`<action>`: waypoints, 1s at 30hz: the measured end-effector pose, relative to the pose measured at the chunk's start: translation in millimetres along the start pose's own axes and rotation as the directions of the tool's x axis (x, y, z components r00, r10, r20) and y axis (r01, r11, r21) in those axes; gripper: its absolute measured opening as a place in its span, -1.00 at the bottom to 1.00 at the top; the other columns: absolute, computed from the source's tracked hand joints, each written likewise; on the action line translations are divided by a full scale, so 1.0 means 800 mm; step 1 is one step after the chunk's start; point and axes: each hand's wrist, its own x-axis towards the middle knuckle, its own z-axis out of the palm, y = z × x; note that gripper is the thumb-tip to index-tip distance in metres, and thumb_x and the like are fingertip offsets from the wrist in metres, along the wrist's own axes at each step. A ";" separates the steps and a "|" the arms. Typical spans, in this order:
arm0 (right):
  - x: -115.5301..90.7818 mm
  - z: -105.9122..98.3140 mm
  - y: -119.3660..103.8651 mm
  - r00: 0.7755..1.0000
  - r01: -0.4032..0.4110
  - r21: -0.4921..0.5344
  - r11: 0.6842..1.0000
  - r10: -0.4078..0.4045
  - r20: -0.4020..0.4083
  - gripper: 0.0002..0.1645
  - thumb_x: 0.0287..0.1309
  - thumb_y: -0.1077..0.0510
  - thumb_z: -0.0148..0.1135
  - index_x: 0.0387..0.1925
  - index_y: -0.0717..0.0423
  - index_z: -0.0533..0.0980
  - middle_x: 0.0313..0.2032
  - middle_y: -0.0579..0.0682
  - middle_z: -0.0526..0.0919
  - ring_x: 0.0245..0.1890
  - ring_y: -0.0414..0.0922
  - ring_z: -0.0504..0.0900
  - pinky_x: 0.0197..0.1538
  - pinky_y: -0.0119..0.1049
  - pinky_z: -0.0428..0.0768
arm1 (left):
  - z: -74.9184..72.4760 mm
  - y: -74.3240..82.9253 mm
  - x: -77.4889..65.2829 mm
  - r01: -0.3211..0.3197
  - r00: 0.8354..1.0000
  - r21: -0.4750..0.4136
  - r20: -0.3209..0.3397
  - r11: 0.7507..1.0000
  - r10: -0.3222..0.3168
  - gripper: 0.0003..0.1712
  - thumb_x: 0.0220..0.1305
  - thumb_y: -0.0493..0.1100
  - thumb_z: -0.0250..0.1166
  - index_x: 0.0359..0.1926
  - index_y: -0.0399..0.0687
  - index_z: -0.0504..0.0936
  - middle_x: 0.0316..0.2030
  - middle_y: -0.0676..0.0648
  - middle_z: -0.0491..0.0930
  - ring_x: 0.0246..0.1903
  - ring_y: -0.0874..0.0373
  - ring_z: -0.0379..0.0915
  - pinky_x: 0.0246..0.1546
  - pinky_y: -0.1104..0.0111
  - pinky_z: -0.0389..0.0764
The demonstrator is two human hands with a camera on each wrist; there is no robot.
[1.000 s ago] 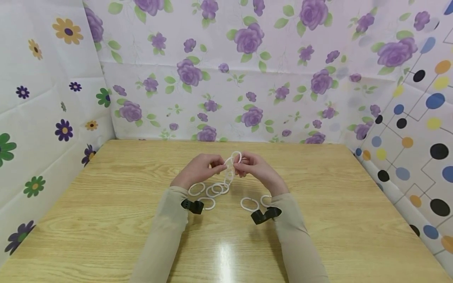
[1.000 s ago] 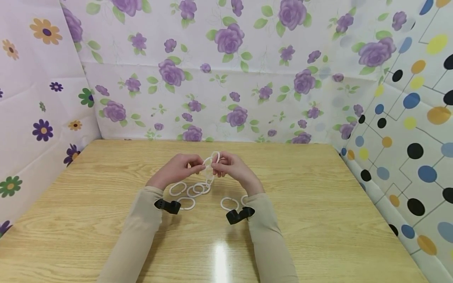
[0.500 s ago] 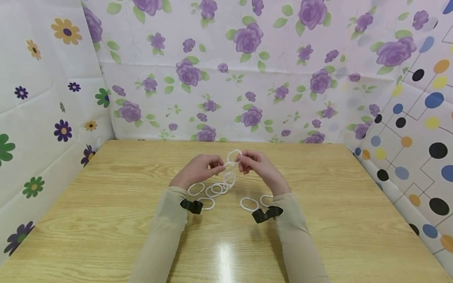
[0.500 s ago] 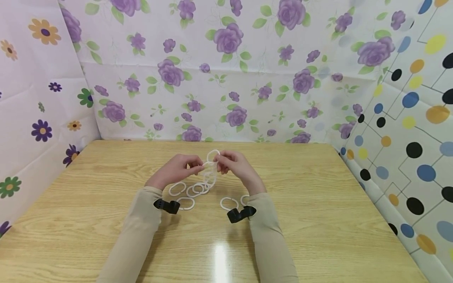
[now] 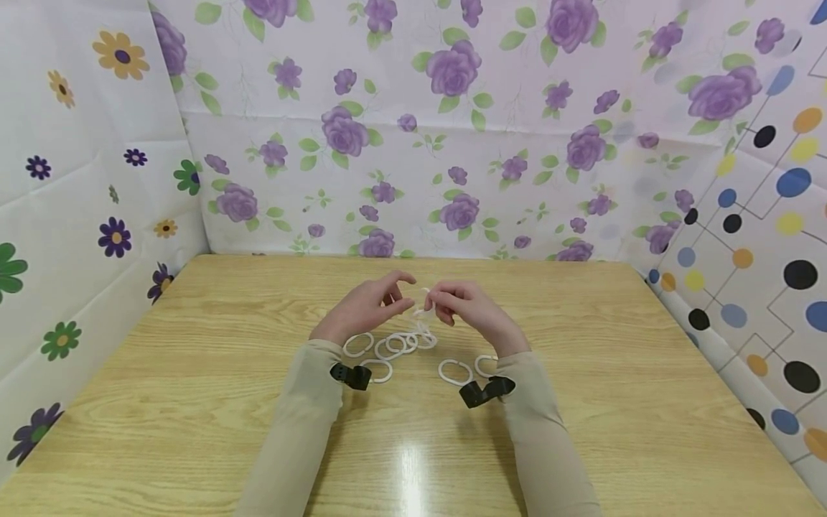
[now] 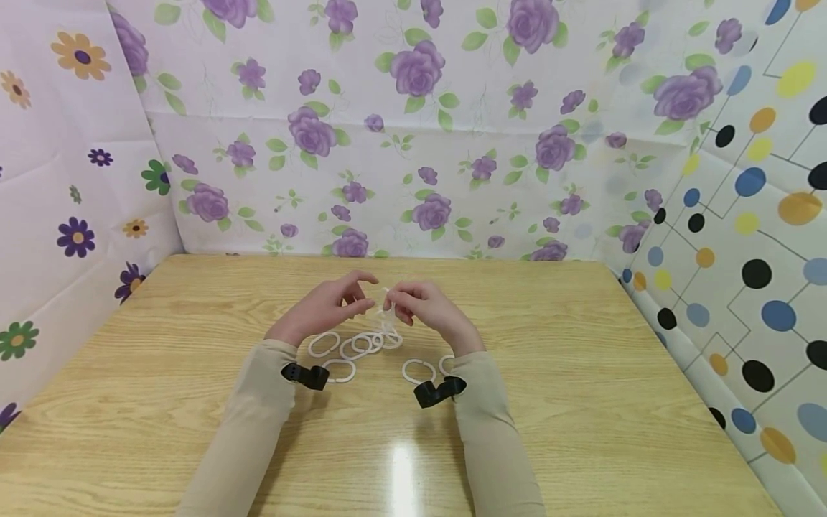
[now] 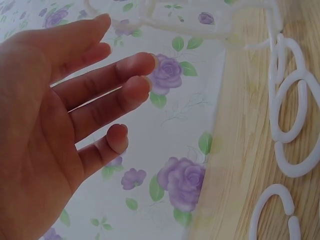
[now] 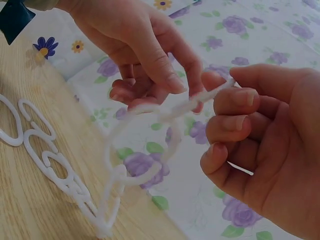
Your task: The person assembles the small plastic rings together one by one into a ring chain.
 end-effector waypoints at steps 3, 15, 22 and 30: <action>0.000 0.001 0.001 0.998 0.038 -0.021 0.999 -0.037 0.047 -0.59 0.48 0.04 -0.08 -0.21 0.30 0.55 -0.63 -0.06 0.37 -0.59 -0.04 0.30 -0.38 -0.28 0.37 | 0.001 0.001 0.000 -0.022 1.000 0.011 -0.008 1.000 0.022 -0.67 0.44 0.06 0.10 0.12 0.10 0.51 -0.32 0.00 0.63 -0.39 0.19 0.48 -0.29 0.30 0.50; 0.003 0.002 0.005 0.999 -0.005 -0.029 1.000 0.006 0.035 -0.56 0.49 0.00 -0.11 -0.15 0.28 0.55 -0.59 -0.02 0.39 -0.58 -0.12 0.34 -0.38 -0.34 0.39 | -0.002 0.002 -0.002 -0.051 0.998 0.036 -0.043 0.998 0.052 -0.79 0.44 -0.02 0.11 -0.23 0.03 0.61 -0.42 -0.08 0.63 -0.48 0.17 0.42 -0.33 0.32 0.45; 0.006 0.005 0.007 0.999 -0.035 -0.048 0.998 0.036 0.021 -0.60 0.49 0.06 -0.09 0.01 0.32 0.48 -0.55 -0.03 0.50 -0.55 -0.19 0.47 -0.37 -0.35 0.51 | -0.003 0.003 -0.003 -0.003 0.992 0.062 -0.126 0.998 0.011 -0.78 0.44 0.00 0.11 -0.25 0.03 0.60 -0.49 0.06 0.57 -0.51 0.15 0.39 -0.39 0.33 0.40; 0.011 0.012 0.014 0.997 -0.056 -0.223 0.973 0.065 0.030 -0.73 0.44 0.13 0.00 -0.09 0.25 0.51 -0.55 -0.04 0.54 -0.56 -0.16 0.47 -0.36 -0.20 0.54 | -0.002 0.000 0.000 0.051 0.938 0.055 -0.345 0.997 -0.029 -0.73 0.45 0.00 0.09 -0.21 -0.06 0.62 -0.43 -0.02 0.63 -0.52 0.16 0.41 -0.42 0.33 0.39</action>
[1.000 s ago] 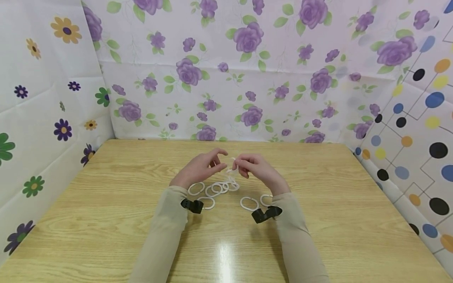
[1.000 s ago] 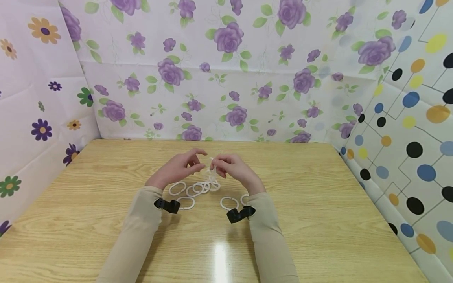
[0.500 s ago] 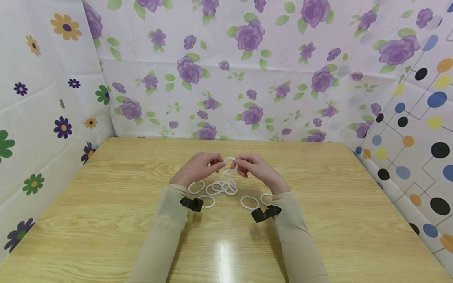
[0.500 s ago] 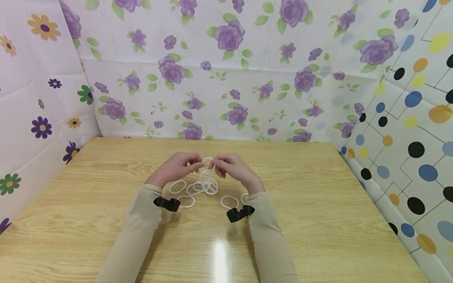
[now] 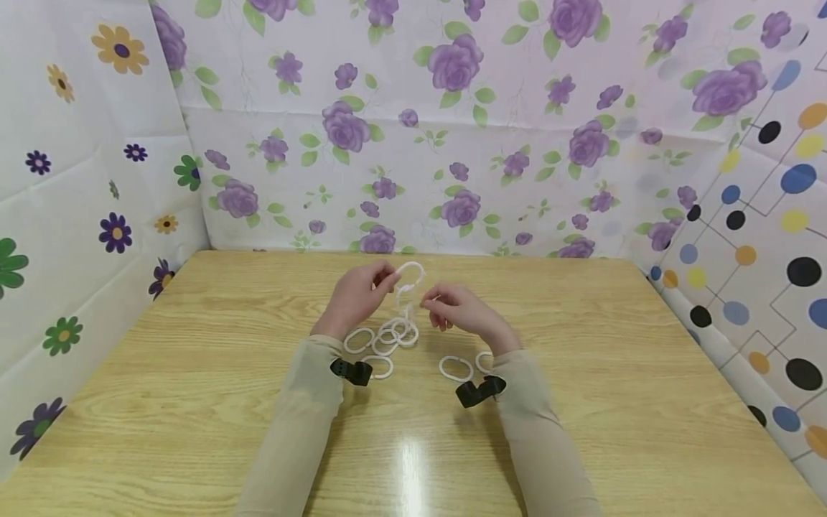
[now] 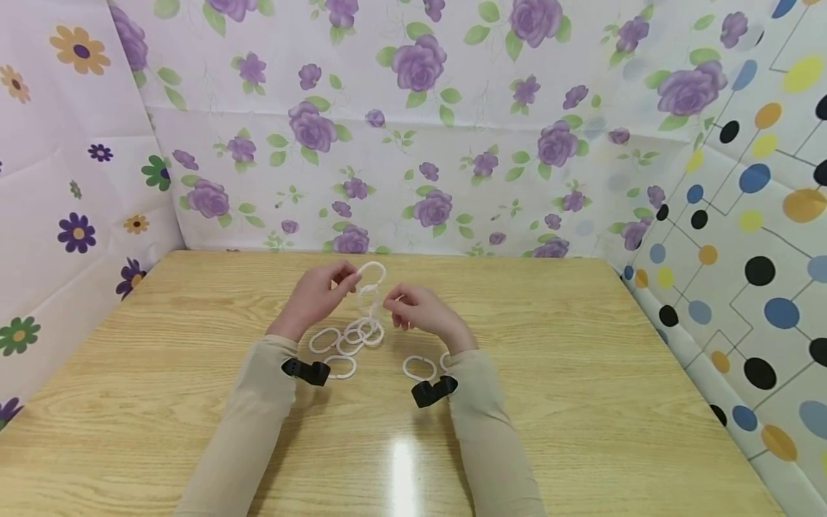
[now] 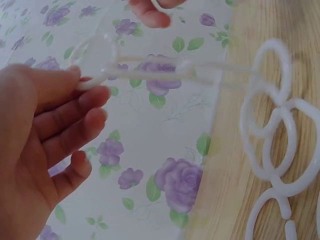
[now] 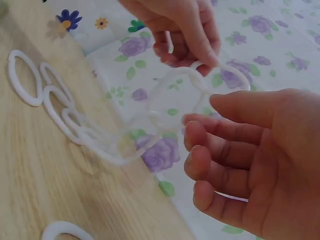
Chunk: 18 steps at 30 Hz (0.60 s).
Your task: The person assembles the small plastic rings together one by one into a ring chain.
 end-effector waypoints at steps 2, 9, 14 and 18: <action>0.003 0.006 0.000 0.999 0.018 -0.080 0.997 -0.014 0.051 -0.72 0.42 0.12 0.02 -0.14 0.25 0.54 -0.54 -0.04 0.56 -0.53 -0.17 0.50 -0.32 -0.14 0.56 | 0.000 -0.002 0.001 0.017 0.998 -0.020 -0.068 1.000 -0.018 -0.73 0.45 -0.01 0.10 -0.21 -0.09 0.62 -0.42 -0.06 0.65 -0.49 0.15 0.44 -0.41 0.33 0.39; 0.012 0.038 -0.011 0.937 0.185 -0.214 0.959 -0.107 0.332 -0.78 0.32 0.20 0.11 -0.09 0.17 0.58 -0.41 -0.03 0.59 -0.44 -0.27 0.49 -0.27 -0.38 0.51 | -0.003 -0.004 0.002 0.053 0.977 -0.124 -0.198 0.991 -0.078 -0.78 0.43 -0.08 0.14 -0.21 -0.14 0.60 -0.42 -0.11 0.66 -0.44 0.07 0.47 -0.39 0.33 0.37; 0.015 0.061 -0.014 0.887 0.201 -0.273 0.941 -0.057 0.458 -0.75 0.20 0.24 0.21 -0.06 0.10 0.57 -0.48 -0.11 0.54 -0.49 -0.33 0.42 -0.33 -0.48 0.41 | -0.005 -0.005 0.001 0.055 0.977 -0.140 -0.195 0.989 -0.082 -0.78 0.43 -0.09 0.14 -0.21 -0.14 0.60 -0.41 -0.13 0.66 -0.44 0.08 0.47 -0.41 0.34 0.37; 0.015 0.070 -0.013 0.871 0.154 -0.311 0.938 0.020 0.490 -0.76 0.19 0.21 0.28 -0.08 0.11 0.56 -0.51 -0.14 0.51 -0.52 -0.33 0.39 -0.36 -0.49 0.36 | -0.006 -0.006 0.000 0.050 0.980 -0.137 -0.183 0.989 -0.075 -0.78 0.43 -0.07 0.14 -0.20 -0.12 0.59 -0.40 -0.14 0.67 -0.43 0.09 0.47 -0.42 0.35 0.37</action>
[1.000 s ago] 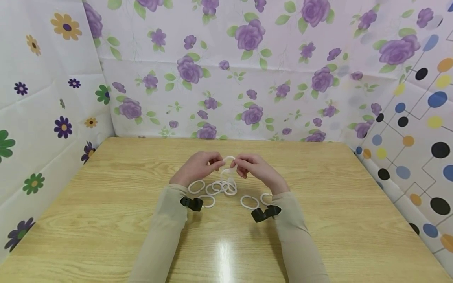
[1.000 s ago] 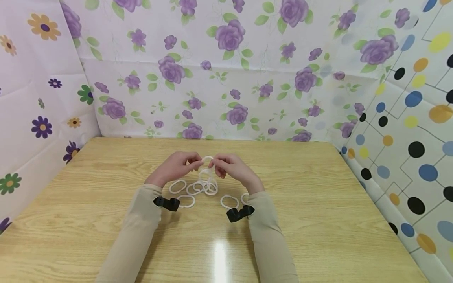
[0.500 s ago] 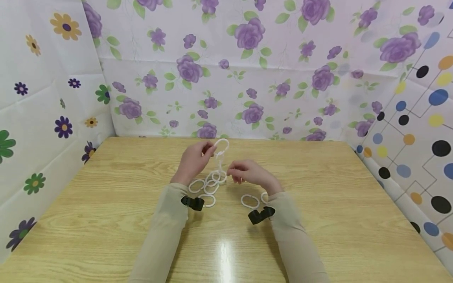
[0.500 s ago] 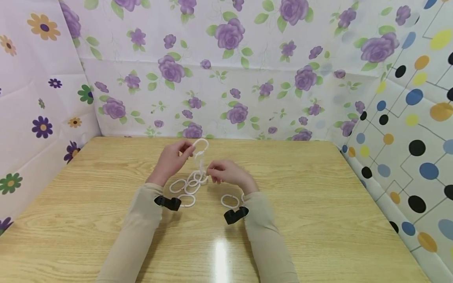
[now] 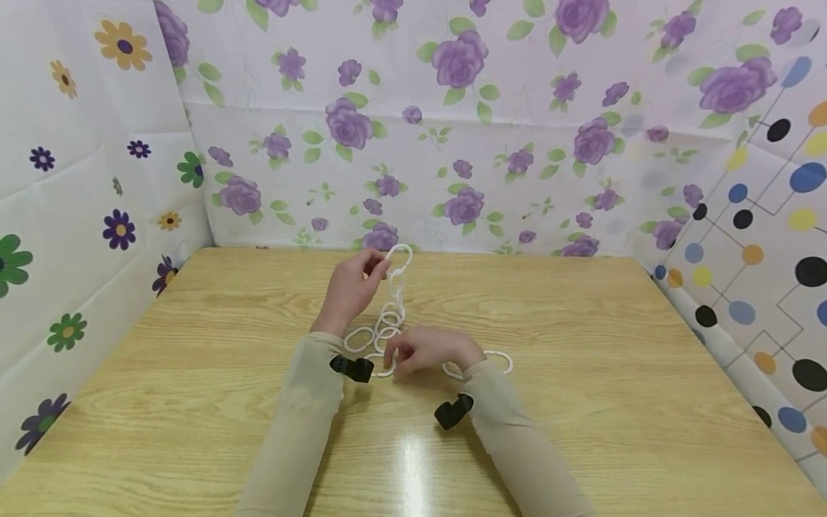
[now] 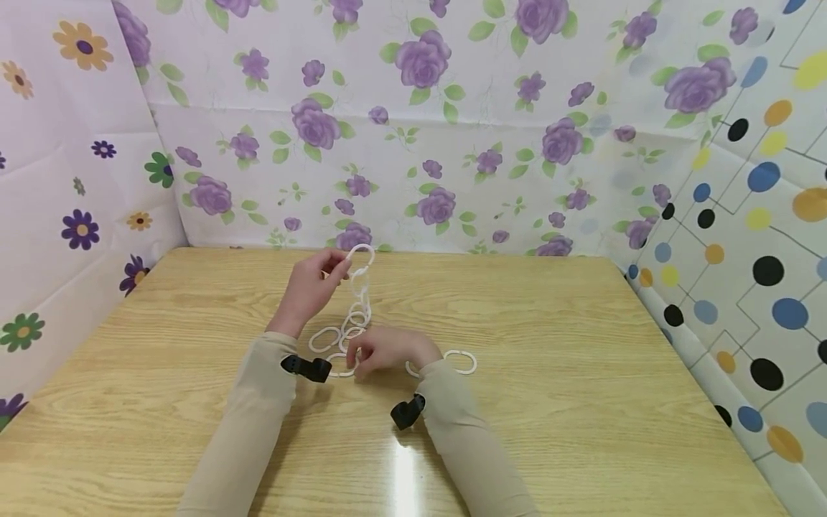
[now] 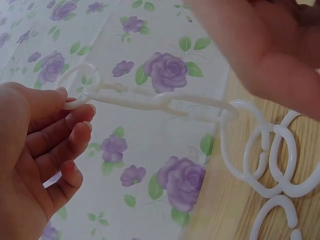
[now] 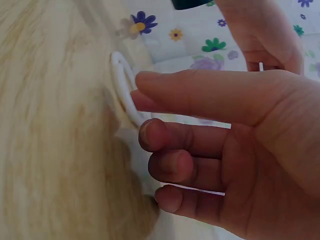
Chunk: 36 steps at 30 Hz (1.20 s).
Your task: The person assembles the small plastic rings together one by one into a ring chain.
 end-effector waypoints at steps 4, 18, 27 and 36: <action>0.000 0.002 0.001 0.999 -0.044 0.001 0.999 0.044 0.014 -0.81 0.13 0.25 0.31 -0.19 0.13 0.55 -0.51 -0.14 0.52 -0.51 -0.32 0.41 -0.35 -0.49 0.38 | 0.000 0.001 0.001 -0.014 1.000 0.004 -0.003 1.000 0.014 -0.77 0.43 -0.06 0.13 -0.20 -0.11 0.60 -0.42 -0.12 0.67 -0.45 0.09 0.47 -0.42 0.34 0.36; -0.004 -0.002 0.006 0.999 0.017 -0.114 0.993 -0.022 -0.047 -0.94 0.08 0.28 0.22 -0.38 0.09 0.57 -0.57 -0.22 0.46 -0.56 -0.38 0.35 -0.41 -0.53 0.34 | -0.001 0.004 0.004 -0.030 0.999 0.008 0.042 1.000 0.030 -0.77 0.44 -0.05 0.13 -0.19 -0.10 0.60 -0.40 -0.13 0.67 -0.42 0.09 0.48 -0.38 0.32 0.39; -0.020 -0.018 0.009 0.964 0.057 -0.030 0.998 -0.063 -0.257 -0.83 0.18 0.26 0.07 -0.34 0.15 0.60 -0.61 -0.19 0.40 -0.60 -0.32 0.28 -0.41 -0.49 0.30 | 0.000 0.002 0.001 -0.041 0.997 0.021 0.064 0.999 0.040 -0.77 0.43 -0.05 0.14 -0.21 -0.09 0.61 -0.42 -0.11 0.66 -0.44 0.11 0.46 -0.38 0.33 0.38; -0.026 -0.024 0.020 0.980 0.057 0.009 0.998 -0.054 -0.191 -0.83 0.26 0.28 0.04 -0.30 0.20 0.57 -0.54 -0.17 0.44 -0.54 -0.31 0.33 -0.36 -0.48 0.34 | 0.002 0.002 0.000 -0.043 0.996 0.028 0.076 0.999 0.041 -0.78 0.43 -0.05 0.14 -0.24 -0.08 0.60 -0.41 -0.15 0.67 -0.44 0.10 0.46 -0.37 0.32 0.39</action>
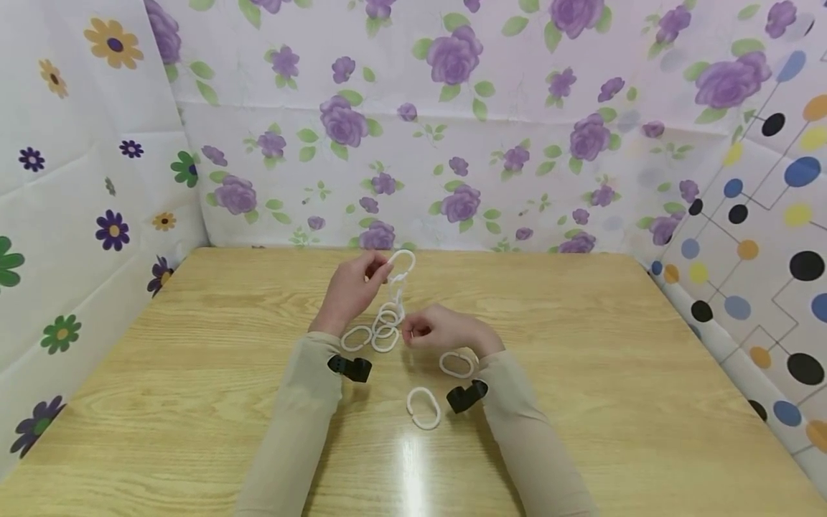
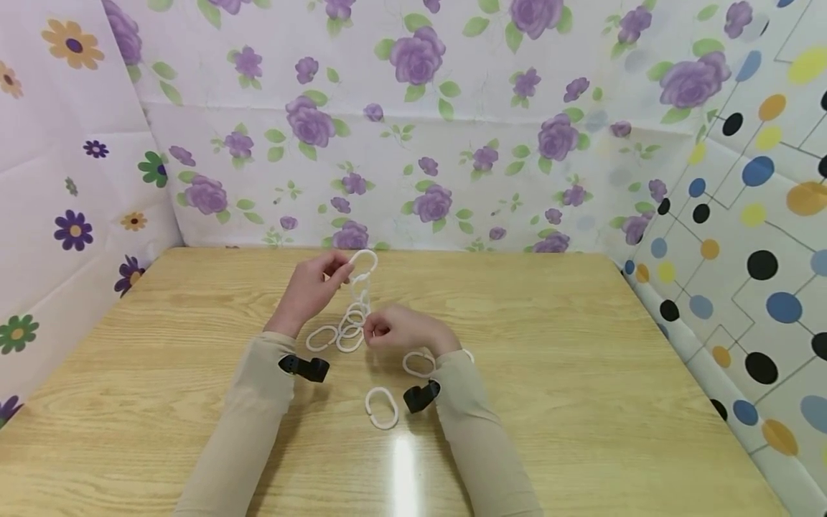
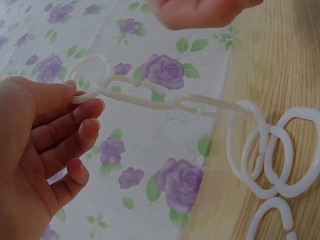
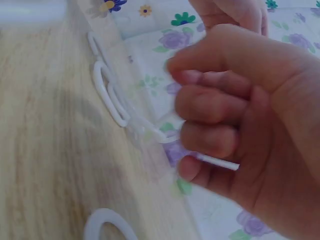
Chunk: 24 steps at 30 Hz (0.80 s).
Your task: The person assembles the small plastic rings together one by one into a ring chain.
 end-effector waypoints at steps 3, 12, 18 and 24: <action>-0.003 0.000 -0.001 0.994 -0.038 -0.025 0.999 0.040 0.106 -0.89 0.17 0.27 0.13 -0.30 0.14 0.57 -0.52 -0.17 0.46 -0.52 -0.32 0.36 -0.35 -0.48 0.37 | 0.001 -0.001 0.001 0.003 1.000 0.003 0.001 1.000 -0.003 -0.78 0.42 -0.05 0.15 -0.25 -0.08 0.61 -0.41 -0.15 0.67 -0.45 0.10 0.46 -0.38 0.31 0.38; 0.001 0.017 -0.024 0.906 -0.201 -0.091 0.975 0.221 0.362 -0.74 -0.06 0.17 0.49 -0.43 0.11 0.51 -0.54 -0.24 0.46 -0.50 -0.34 0.39 -0.35 -0.52 0.36 | 0.000 0.001 0.001 0.006 1.000 0.009 0.024 1.000 -0.006 -0.77 0.43 -0.06 0.13 -0.21 -0.10 0.62 -0.41 -0.14 0.67 -0.47 0.10 0.43 -0.38 0.30 0.37; 0.006 0.028 -0.036 0.913 -0.202 -0.203 0.958 0.259 0.314 -0.78 -0.06 0.35 0.38 -0.58 0.06 0.50 -0.60 -0.24 0.42 -0.54 -0.32 0.33 -0.41 -0.50 0.30 | -0.002 0.002 0.001 0.005 1.000 0.006 0.030 1.000 -0.006 -0.76 0.43 -0.06 0.13 -0.21 -0.10 0.62 -0.42 -0.14 0.66 -0.46 0.10 0.42 -0.37 0.29 0.37; 0.001 0.022 -0.025 0.927 -0.133 -0.180 0.975 0.187 0.326 -0.84 0.01 0.33 0.29 -0.56 0.06 0.52 -0.61 -0.24 0.41 -0.57 -0.34 0.31 -0.42 -0.52 0.28 | 0.001 0.000 0.000 0.010 0.999 0.019 0.045 1.000 -0.011 -0.77 0.44 -0.04 0.12 -0.21 -0.07 0.61 -0.40 -0.14 0.67 -0.47 0.10 0.42 -0.37 0.30 0.38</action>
